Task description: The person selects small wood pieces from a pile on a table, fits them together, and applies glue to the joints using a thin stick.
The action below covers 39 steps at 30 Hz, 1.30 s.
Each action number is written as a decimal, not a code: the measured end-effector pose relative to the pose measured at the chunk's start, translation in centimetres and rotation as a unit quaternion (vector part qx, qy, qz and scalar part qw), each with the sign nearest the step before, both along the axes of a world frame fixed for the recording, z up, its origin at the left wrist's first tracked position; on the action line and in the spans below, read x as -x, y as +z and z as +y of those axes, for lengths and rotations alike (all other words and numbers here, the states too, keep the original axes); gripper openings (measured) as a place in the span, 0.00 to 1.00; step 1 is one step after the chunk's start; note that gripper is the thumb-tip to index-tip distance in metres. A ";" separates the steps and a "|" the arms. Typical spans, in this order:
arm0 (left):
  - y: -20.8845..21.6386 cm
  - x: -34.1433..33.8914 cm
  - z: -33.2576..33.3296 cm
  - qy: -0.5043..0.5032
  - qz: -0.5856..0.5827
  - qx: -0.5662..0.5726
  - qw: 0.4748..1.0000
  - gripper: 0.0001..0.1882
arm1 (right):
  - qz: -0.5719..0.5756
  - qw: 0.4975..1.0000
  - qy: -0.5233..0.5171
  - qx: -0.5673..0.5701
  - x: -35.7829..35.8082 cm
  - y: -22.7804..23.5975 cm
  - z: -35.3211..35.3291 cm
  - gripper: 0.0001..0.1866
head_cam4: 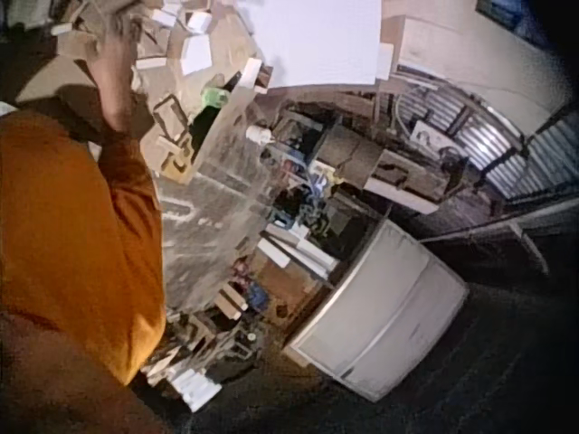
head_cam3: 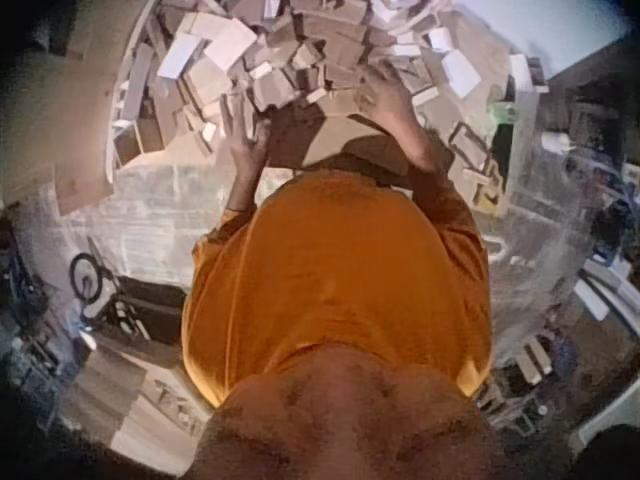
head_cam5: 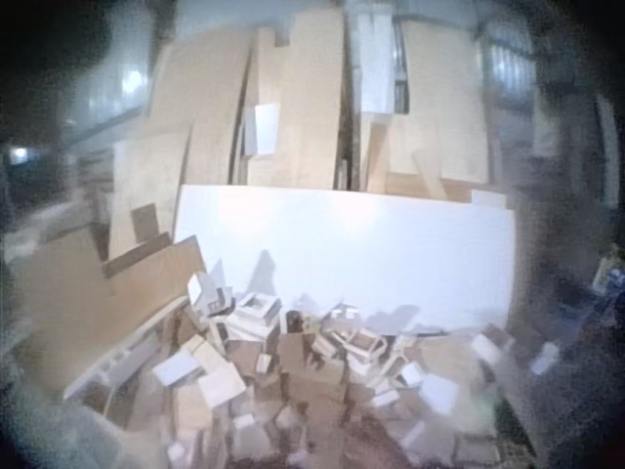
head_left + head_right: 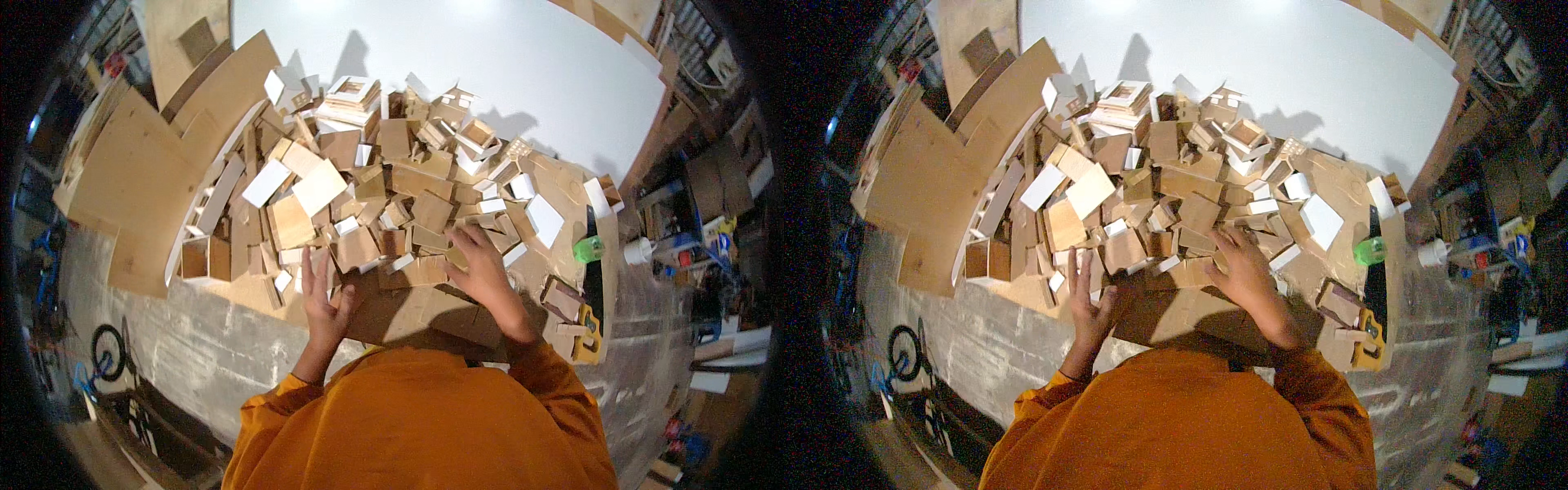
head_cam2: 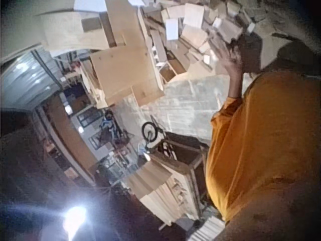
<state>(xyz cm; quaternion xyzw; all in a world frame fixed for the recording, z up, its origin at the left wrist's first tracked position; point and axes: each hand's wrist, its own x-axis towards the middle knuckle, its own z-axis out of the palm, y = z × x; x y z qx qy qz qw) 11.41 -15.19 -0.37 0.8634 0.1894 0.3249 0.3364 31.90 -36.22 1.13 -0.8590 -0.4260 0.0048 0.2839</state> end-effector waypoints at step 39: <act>3.1 0.8 -9.2 -0.162 -0.090 0.741 0.645 0.36 | -0.059 0.997 0.053 0.022 -3.5 -2.7 3.2 0.10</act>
